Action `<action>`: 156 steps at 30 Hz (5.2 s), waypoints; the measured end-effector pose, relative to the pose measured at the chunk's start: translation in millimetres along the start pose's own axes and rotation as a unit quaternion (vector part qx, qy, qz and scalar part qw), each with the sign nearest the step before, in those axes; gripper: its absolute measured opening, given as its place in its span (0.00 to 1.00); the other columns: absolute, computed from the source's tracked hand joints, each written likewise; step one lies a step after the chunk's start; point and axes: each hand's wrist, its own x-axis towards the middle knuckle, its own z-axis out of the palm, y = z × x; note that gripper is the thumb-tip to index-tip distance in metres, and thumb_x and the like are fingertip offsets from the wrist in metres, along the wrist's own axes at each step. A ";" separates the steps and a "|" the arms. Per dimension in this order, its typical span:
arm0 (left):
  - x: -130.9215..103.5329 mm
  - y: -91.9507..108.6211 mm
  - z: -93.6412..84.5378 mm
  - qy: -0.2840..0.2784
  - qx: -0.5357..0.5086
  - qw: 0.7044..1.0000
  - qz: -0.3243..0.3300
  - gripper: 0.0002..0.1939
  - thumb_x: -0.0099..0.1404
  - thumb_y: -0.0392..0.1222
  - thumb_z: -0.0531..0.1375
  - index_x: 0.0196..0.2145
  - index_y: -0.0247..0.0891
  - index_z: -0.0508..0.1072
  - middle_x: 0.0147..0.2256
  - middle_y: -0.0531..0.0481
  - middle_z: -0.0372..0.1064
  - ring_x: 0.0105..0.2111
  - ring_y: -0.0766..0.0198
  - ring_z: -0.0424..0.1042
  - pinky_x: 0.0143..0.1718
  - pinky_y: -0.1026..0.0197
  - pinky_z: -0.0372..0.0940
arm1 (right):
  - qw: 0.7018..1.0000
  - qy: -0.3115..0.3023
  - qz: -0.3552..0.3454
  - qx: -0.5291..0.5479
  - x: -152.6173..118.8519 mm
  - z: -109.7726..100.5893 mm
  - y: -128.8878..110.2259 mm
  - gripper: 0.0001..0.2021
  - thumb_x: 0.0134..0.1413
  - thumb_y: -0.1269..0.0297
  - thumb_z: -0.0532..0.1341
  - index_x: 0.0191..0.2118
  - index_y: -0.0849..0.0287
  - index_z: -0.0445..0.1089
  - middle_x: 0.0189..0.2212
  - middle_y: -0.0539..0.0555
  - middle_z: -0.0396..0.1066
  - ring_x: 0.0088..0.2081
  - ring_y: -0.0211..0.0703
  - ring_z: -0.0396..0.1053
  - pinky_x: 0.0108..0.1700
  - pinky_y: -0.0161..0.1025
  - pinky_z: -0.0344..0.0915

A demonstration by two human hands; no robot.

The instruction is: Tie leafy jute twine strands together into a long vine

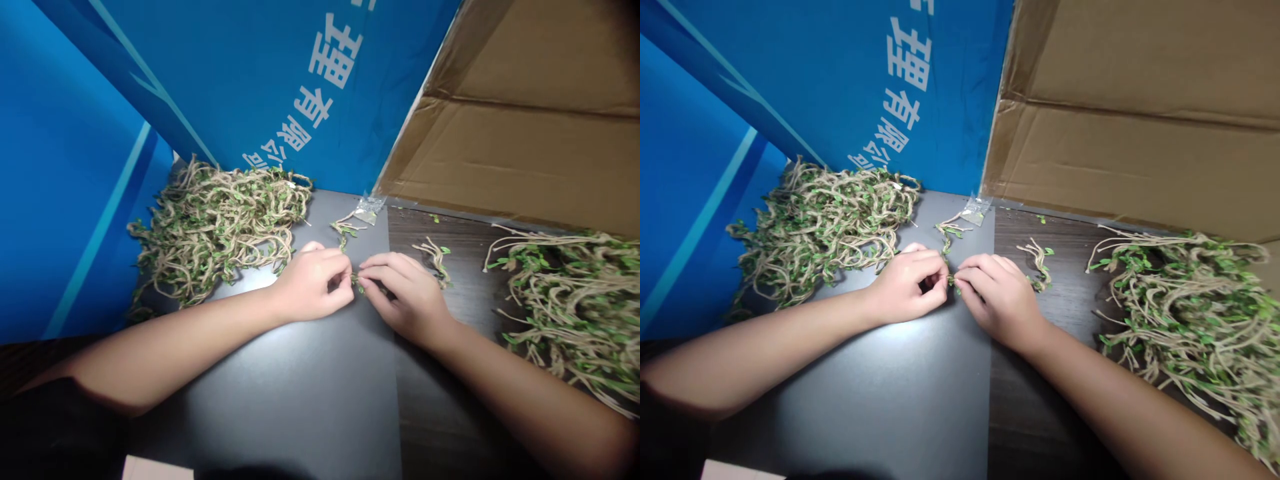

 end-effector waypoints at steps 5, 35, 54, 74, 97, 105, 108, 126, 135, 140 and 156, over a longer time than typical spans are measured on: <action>-0.3 -0.4 -0.2 0.007 -0.011 1.000 0.007 0.08 0.67 0.37 0.57 0.29 0.37 0.71 0.27 0.54 0.70 0.29 0.66 0.66 0.43 0.57 0.58 | 0.996 0.014 0.064 0.056 2.9 -2.0 0.6 0.05 0.66 0.72 0.62 0.42 0.55 0.70 0.40 0.55 0.75 0.42 0.45 0.74 0.46 0.46 0.71; -0.4 -1.0 1.6 0.030 -0.006 0.999 0.022 0.07 0.66 0.35 0.58 0.29 0.36 0.70 0.26 0.55 0.68 0.28 0.67 0.65 0.41 0.58 0.57 | 0.996 0.041 0.075 0.008 2.5 -2.7 2.8 0.01 0.66 0.69 0.63 0.41 0.57 0.71 0.45 0.57 0.76 0.47 0.47 0.75 0.49 0.47 0.70; -0.8 -2.3 1.9 0.030 0.003 0.999 0.026 0.08 0.66 0.36 0.57 0.28 0.36 0.70 0.26 0.55 0.68 0.27 0.67 0.65 0.41 0.57 0.58 | 0.994 -0.006 -0.038 -0.102 -0.4 -0.6 1.1 0.16 0.64 0.69 0.66 0.56 0.58 0.71 0.59 0.63 0.72 0.54 0.55 0.72 0.54 0.52 0.69; -1.1 -1.5 1.7 0.020 0.002 1.000 0.010 0.07 0.66 0.36 0.57 0.29 0.37 0.70 0.26 0.55 0.68 0.27 0.67 0.64 0.41 0.57 0.57 | 0.994 0.078 0.072 0.042 3.5 -6.1 1.4 0.03 0.69 0.70 0.59 0.41 0.56 0.67 0.45 0.58 0.76 0.48 0.47 0.74 0.50 0.47 0.71; -0.6 -2.2 1.8 0.018 0.000 1.000 0.019 0.07 0.65 0.36 0.57 0.28 0.37 0.69 0.25 0.55 0.66 0.27 0.67 0.64 0.41 0.57 0.58 | 0.986 0.089 0.133 0.047 3.5 -1.2 8.0 0.22 0.67 0.71 0.59 0.65 0.56 0.65 0.45 0.60 0.74 0.39 0.46 0.73 0.42 0.48 0.73; -0.3 -1.9 0.9 0.012 0.002 1.000 0.011 0.07 0.66 0.37 0.56 0.29 0.37 0.69 0.26 0.54 0.67 0.28 0.66 0.64 0.41 0.57 0.58 | 0.962 0.140 0.196 0.127 -1.2 -3.0 2.8 0.27 0.69 0.65 0.59 0.71 0.54 0.58 0.35 0.52 0.72 0.36 0.44 0.72 0.42 0.46 0.72; -0.3 -2.0 1.0 0.012 0.001 1.000 0.012 0.08 0.66 0.37 0.56 0.29 0.37 0.69 0.25 0.54 0.67 0.27 0.66 0.64 0.41 0.57 0.58 | 0.962 0.121 0.198 0.145 -2.6 -5.2 0.1 0.30 0.70 0.65 0.59 0.74 0.53 0.53 0.28 0.46 0.69 0.30 0.41 0.68 0.47 0.48 0.71; 0.8 -2.7 2.0 0.012 0.021 0.999 0.036 0.09 0.65 0.37 0.56 0.26 0.38 0.64 0.24 0.55 0.63 0.27 0.66 0.62 0.41 0.57 0.58 | 0.948 0.134 0.134 0.257 -2.3 -9.7 -7.8 0.32 0.71 0.61 0.57 0.76 0.49 0.51 0.45 0.58 0.76 0.35 0.44 0.70 0.36 0.43 0.74; 0.2 -3.6 0.8 0.006 0.007 0.999 0.037 0.07 0.64 0.37 0.56 0.28 0.38 0.68 0.26 0.54 0.65 0.29 0.65 0.65 0.43 0.56 0.58 | 0.960 0.063 0.125 0.241 -9.1 -9.0 -4.4 0.37 0.70 0.68 0.57 0.78 0.41 0.43 0.63 0.59 0.69 0.41 0.45 0.72 0.46 0.50 0.77; -0.2 -4.0 1.6 0.011 0.007 0.999 0.038 0.05 0.64 0.37 0.57 0.29 0.37 0.70 0.26 0.54 0.67 0.29 0.65 0.66 0.43 0.56 0.58 | 0.970 0.064 0.073 0.222 -5.9 -12.0 -0.9 0.38 0.69 0.75 0.56 0.76 0.35 0.48 0.63 0.56 0.70 0.47 0.46 0.73 0.52 0.55 0.75; 0.0 -3.2 1.3 0.014 -0.007 0.999 0.030 0.06 0.63 0.37 0.59 0.28 0.36 0.69 0.27 0.55 0.67 0.29 0.67 0.66 0.43 0.57 0.58 | 0.993 0.042 0.019 0.113 -2.0 -12.9 4.1 0.20 0.62 0.80 0.61 0.35 0.43 0.83 0.75 0.37 0.49 0.53 0.51 0.68 0.57 0.64 0.67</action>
